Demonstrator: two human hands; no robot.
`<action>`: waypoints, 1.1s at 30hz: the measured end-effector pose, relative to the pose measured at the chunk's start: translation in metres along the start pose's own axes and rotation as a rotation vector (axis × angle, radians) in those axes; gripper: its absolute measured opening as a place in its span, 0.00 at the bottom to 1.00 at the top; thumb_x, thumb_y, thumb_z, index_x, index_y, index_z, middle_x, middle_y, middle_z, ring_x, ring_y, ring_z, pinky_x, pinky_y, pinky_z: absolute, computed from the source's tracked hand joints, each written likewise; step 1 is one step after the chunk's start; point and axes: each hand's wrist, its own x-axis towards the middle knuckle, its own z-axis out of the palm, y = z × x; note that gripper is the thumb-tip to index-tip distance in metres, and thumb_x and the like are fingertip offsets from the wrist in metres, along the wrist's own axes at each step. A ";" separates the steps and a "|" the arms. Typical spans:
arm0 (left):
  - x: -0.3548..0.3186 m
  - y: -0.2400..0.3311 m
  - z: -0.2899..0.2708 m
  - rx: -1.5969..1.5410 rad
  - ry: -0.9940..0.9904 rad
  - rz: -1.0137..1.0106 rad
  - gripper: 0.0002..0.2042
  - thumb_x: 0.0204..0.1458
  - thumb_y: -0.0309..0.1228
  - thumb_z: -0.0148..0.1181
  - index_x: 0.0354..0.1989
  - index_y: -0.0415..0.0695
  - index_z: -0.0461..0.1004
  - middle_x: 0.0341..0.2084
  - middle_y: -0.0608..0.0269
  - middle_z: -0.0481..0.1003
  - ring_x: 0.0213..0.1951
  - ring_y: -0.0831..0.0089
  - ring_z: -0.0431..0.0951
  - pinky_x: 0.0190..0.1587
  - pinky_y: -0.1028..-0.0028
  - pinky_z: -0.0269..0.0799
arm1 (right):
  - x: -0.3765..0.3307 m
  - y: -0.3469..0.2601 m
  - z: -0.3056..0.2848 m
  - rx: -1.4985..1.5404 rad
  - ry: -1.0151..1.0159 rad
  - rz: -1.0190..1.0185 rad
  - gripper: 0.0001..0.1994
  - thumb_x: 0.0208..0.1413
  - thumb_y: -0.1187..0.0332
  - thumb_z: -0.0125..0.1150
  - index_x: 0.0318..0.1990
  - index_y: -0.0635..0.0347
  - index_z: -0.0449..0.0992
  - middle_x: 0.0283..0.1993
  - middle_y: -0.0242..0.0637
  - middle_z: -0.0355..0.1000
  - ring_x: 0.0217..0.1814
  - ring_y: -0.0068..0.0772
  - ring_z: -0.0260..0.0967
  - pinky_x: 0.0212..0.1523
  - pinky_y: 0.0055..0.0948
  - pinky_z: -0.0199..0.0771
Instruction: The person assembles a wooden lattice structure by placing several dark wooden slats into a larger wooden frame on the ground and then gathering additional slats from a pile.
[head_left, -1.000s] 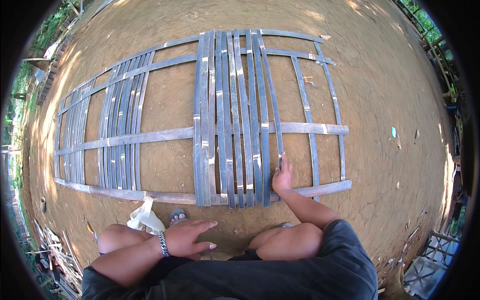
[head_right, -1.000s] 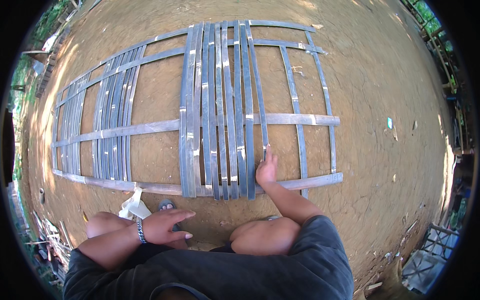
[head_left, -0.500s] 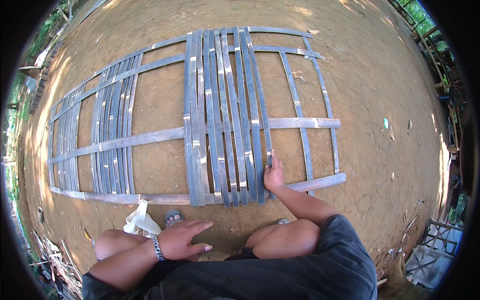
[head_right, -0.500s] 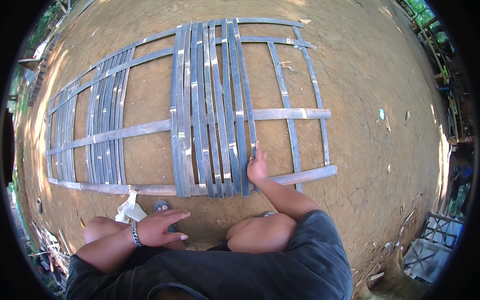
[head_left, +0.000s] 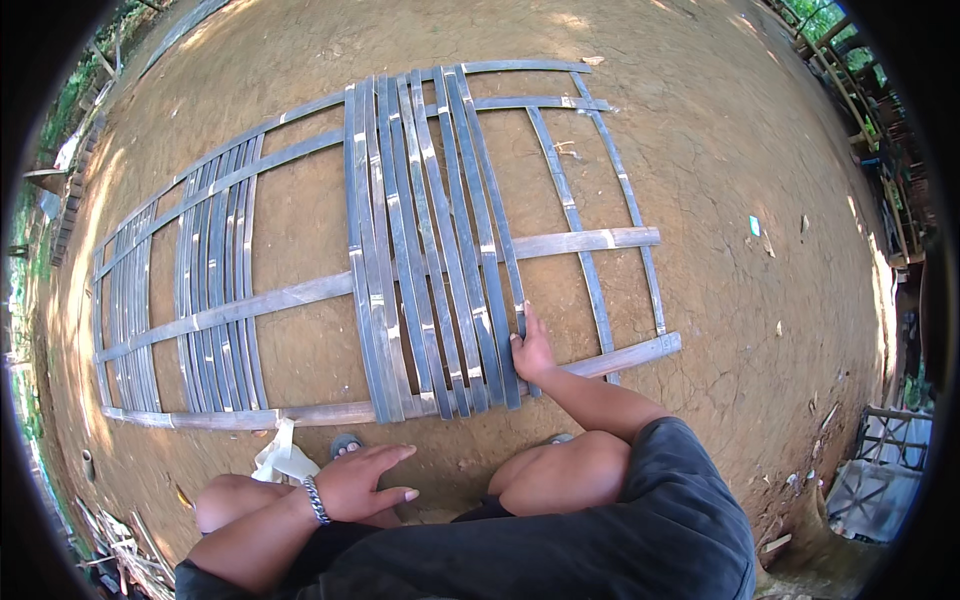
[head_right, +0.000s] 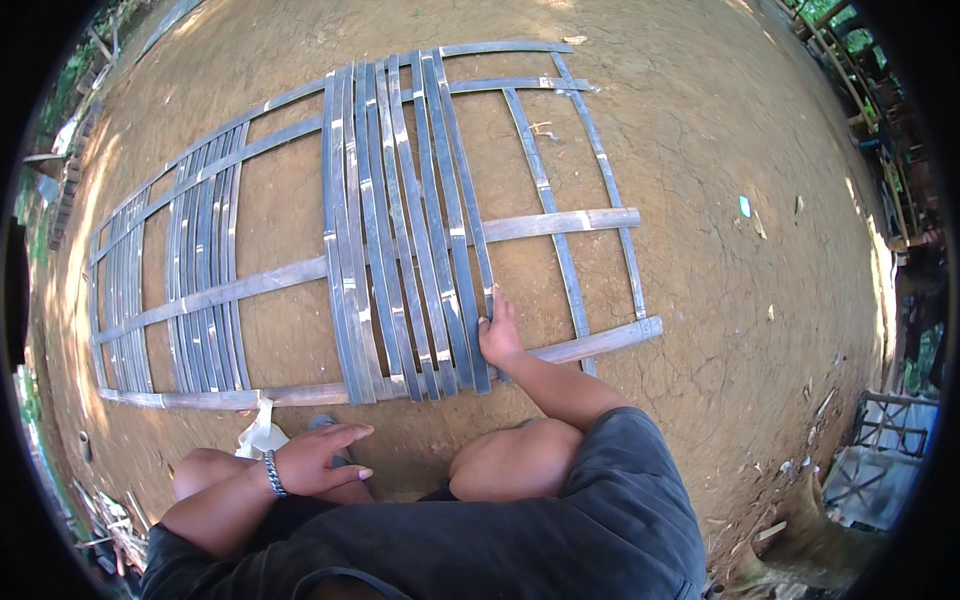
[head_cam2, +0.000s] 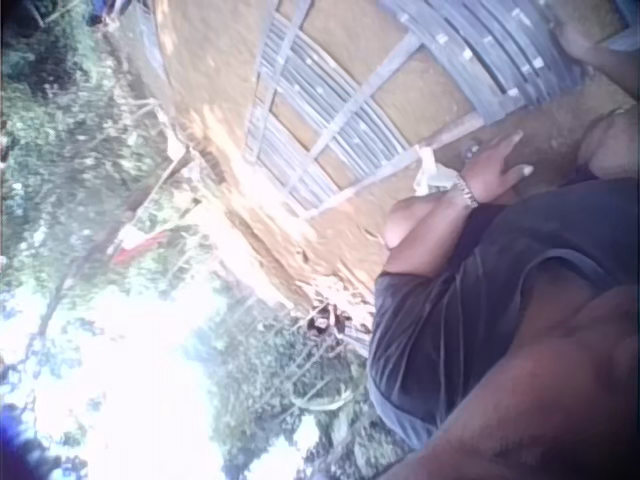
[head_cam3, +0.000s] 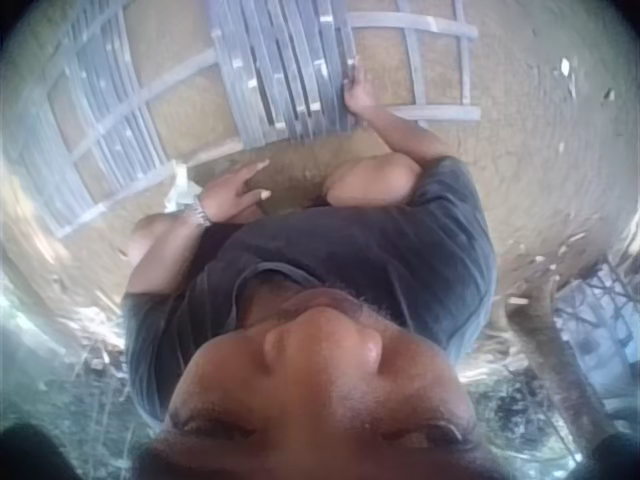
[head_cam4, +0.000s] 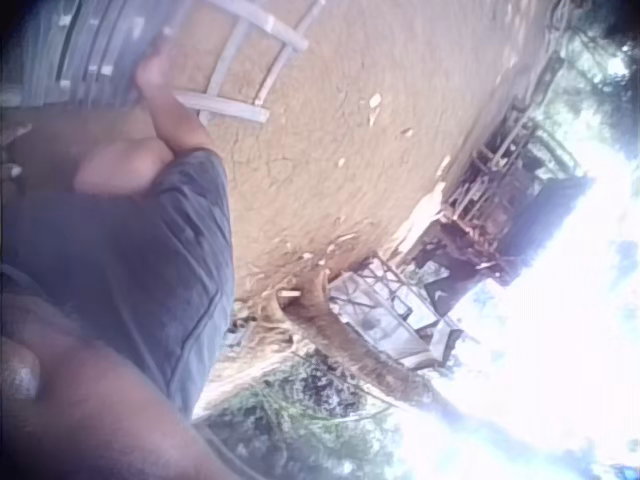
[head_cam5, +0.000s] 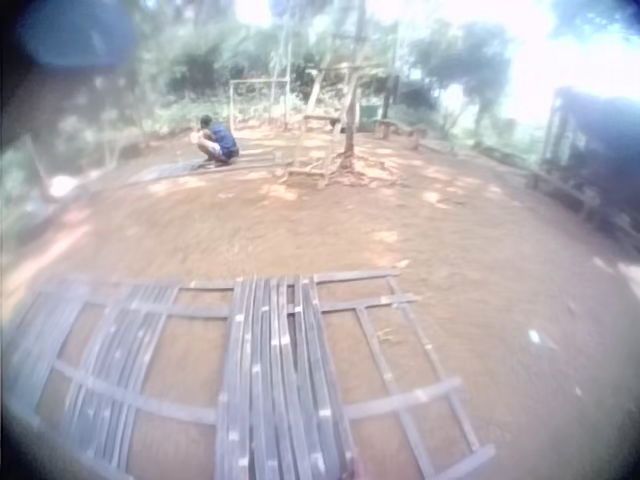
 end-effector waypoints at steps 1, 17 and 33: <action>0.001 -0.001 0.001 0.001 0.001 0.004 0.32 0.54 0.48 0.62 0.63 0.42 0.64 0.57 0.46 0.70 0.59 0.50 0.69 0.62 0.61 0.64 | 0.000 0.003 0.000 0.006 0.017 -0.020 0.37 0.61 0.69 0.51 0.74 0.50 0.39 0.66 0.60 0.51 0.66 0.64 0.57 0.66 0.47 0.60; 0.002 -0.003 0.007 0.021 -0.017 0.024 0.33 0.54 0.49 0.61 0.63 0.42 0.64 0.58 0.47 0.69 0.60 0.50 0.69 0.62 0.61 0.63 | 0.013 0.040 -0.012 0.145 0.034 0.019 0.36 0.60 0.65 0.55 0.72 0.57 0.46 0.67 0.64 0.50 0.68 0.67 0.53 0.68 0.45 0.57; -0.001 -0.006 0.016 0.062 -0.007 0.042 0.33 0.56 0.51 0.58 0.64 0.41 0.62 0.58 0.43 0.68 0.60 0.48 0.68 0.62 0.59 0.63 | 0.009 0.032 -0.022 0.062 0.044 -0.038 0.34 0.59 0.67 0.57 0.71 0.60 0.50 0.59 0.58 0.59 0.49 0.51 0.69 0.56 0.43 0.68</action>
